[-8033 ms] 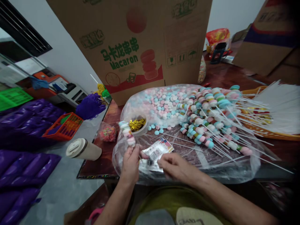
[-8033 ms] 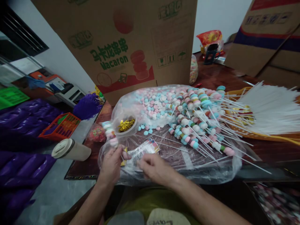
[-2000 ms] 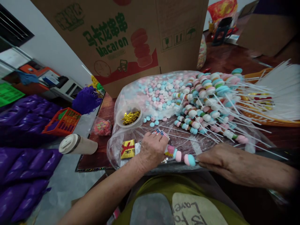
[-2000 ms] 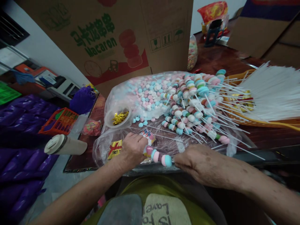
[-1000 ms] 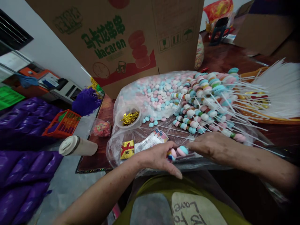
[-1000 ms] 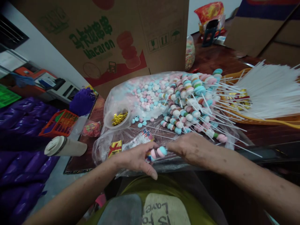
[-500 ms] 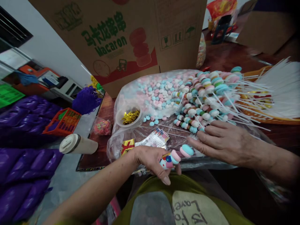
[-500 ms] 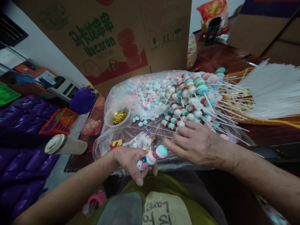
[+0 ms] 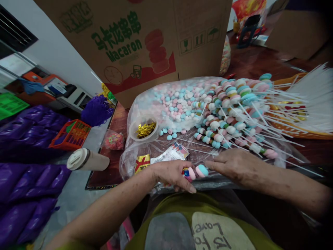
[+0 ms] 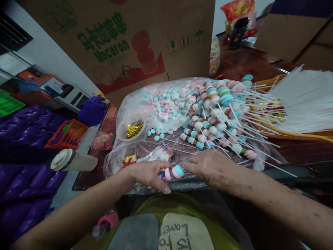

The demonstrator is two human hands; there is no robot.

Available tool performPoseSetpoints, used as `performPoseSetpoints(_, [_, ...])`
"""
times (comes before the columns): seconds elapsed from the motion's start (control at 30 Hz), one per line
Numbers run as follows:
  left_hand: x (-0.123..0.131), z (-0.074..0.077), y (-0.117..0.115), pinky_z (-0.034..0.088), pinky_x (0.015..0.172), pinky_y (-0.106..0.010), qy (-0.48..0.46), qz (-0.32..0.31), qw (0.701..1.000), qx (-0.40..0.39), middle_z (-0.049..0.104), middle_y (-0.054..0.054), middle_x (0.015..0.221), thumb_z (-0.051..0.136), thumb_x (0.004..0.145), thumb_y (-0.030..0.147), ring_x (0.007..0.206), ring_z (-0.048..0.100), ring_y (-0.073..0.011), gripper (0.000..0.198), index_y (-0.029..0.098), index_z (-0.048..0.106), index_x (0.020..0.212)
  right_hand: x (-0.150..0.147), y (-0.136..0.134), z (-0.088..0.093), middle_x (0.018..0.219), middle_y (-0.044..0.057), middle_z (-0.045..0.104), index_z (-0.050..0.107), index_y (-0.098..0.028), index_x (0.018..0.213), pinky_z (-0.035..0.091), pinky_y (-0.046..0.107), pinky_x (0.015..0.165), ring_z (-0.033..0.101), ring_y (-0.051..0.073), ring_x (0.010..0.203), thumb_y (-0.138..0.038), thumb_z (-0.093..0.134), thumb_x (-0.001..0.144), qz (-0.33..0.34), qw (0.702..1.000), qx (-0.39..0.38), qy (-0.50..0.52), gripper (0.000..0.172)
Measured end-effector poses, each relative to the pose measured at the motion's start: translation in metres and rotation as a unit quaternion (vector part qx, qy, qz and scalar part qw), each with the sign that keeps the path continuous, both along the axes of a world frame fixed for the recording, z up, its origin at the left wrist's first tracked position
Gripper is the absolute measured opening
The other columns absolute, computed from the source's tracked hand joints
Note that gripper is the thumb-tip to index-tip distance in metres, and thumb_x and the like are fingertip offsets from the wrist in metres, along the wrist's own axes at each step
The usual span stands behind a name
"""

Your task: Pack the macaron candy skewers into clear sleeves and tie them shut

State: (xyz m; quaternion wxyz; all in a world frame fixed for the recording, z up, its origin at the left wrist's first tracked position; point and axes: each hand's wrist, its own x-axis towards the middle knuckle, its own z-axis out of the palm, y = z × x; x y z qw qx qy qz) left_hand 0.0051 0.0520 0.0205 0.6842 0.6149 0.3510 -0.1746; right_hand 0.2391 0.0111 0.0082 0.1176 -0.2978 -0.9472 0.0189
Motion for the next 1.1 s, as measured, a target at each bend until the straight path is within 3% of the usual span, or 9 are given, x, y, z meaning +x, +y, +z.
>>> performPoseSetpoints(0.13, [0.008,0.001,-0.002,0.041,0.057,-0.023,0.028,-0.07,0.972,0.223,0.052,0.002,0.074,0.07,0.061,0.032,0.064,0.051,-0.0126,0.042,0.017,0.053,0.097,-0.006,-0.004,-0.008,0.068,-0.003,0.059,0.054,-0.023,0.092,0.018,0.026,0.047,0.051,0.01,0.053,-0.008,0.047,0.075,-0.017,0.992,-0.123,-0.026,0.024])
performPoseSetpoints(0.23, [0.005,0.009,0.002,0.04,0.063,-0.025,0.063,-0.113,0.94,0.314,0.055,-0.002,0.083,0.072,0.057,0.04,0.075,0.051,-0.0173,0.049,0.016,0.054,0.095,-0.004,-0.005,-0.011,0.065,-0.003,0.059,0.054,-0.022,0.09,0.017,0.027,0.047,0.052,0.012,0.051,-0.006,0.047,0.072,-0.057,0.995,-0.075,-0.046,0.025])
performPoseSetpoints(0.5, [-0.012,0.015,0.021,0.038,0.055,-0.021,0.062,-0.121,0.991,0.008,0.053,0.005,0.059,0.071,0.057,0.049,0.055,0.049,-0.0099,0.038,0.016,0.053,0.066,-0.001,-0.011,-0.003,0.071,0.002,0.06,0.048,-0.016,0.107,0.029,0.031,0.056,0.053,0.016,0.059,-0.008,0.047,0.075,-0.018,0.993,0.107,-0.038,0.033])
performPoseSetpoints(0.57, [-0.011,0.012,0.018,0.038,0.054,-0.022,0.059,-0.12,0.991,0.015,0.053,0.005,0.058,0.072,0.055,0.048,0.054,0.049,-0.0104,0.038,0.017,0.053,0.065,-0.002,-0.012,-0.003,0.072,0.002,0.061,0.048,-0.016,0.106,0.03,0.031,0.056,0.053,0.016,0.059,-0.008,0.047,0.074,-0.02,0.992,0.115,-0.04,0.033])
performPoseSetpoints(0.73, [-0.003,0.01,0.004,0.04,0.06,-0.021,0.077,-0.081,0.958,0.264,0.056,0.004,0.071,0.07,0.058,0.045,0.068,0.052,-0.0145,0.037,0.018,0.058,0.082,-0.009,-0.013,-0.01,0.067,0.0,0.061,0.053,-0.02,0.1,0.025,0.027,0.05,0.053,0.014,0.053,-0.005,0.047,0.07,-0.073,0.996,0.037,-0.036,0.034])
performPoseSetpoints(0.87, [0.013,0.006,-0.014,0.043,0.07,-0.032,0.209,-0.093,0.853,0.47,0.063,-0.005,0.078,0.055,0.072,0.037,0.075,0.059,-0.0231,0.029,0.018,0.057,0.093,-0.021,-0.012,-0.024,0.068,-0.003,0.064,0.057,-0.025,0.094,0.02,0.025,0.047,0.054,0.011,0.054,-0.006,0.046,0.076,-0.116,0.986,-0.121,-0.02,0.028])
performPoseSetpoints(0.93, [0.018,0.001,-0.018,0.042,0.076,-0.036,0.211,-0.105,0.831,0.503,0.064,-0.007,0.081,0.054,0.074,0.034,0.08,0.06,-0.0254,0.033,0.018,0.053,0.102,-0.024,-0.013,-0.031,0.069,-0.003,0.064,0.057,-0.024,0.094,0.021,0.024,0.047,0.054,0.011,0.055,-0.006,0.045,0.077,-0.122,0.981,-0.149,-0.011,0.028])
performPoseSetpoints(1.0, [0.015,-0.001,-0.013,0.042,0.079,-0.036,0.157,-0.1,0.864,0.468,0.064,-0.008,0.091,0.062,0.068,0.039,0.087,0.059,-0.0264,0.058,0.019,0.043,0.119,-0.023,-0.014,-0.038,0.07,-0.001,0.064,0.058,-0.023,0.095,0.023,0.024,0.048,0.054,0.011,0.056,-0.005,0.044,0.077,-0.128,0.982,-0.135,-0.003,0.028])
performPoseSetpoints(1.1, [-0.002,0.003,0.011,0.044,0.075,-0.03,0.049,-0.048,0.947,0.315,0.06,-0.01,0.107,0.074,0.054,0.046,0.09,0.058,-0.0225,0.102,0.02,0.018,0.136,-0.016,-0.016,-0.044,0.068,0.0,0.062,0.056,-0.02,0.099,0.026,0.024,0.049,0.053,0.011,0.056,-0.002,0.041,0.075,-0.127,0.99,-0.062,-0.003,0.033])
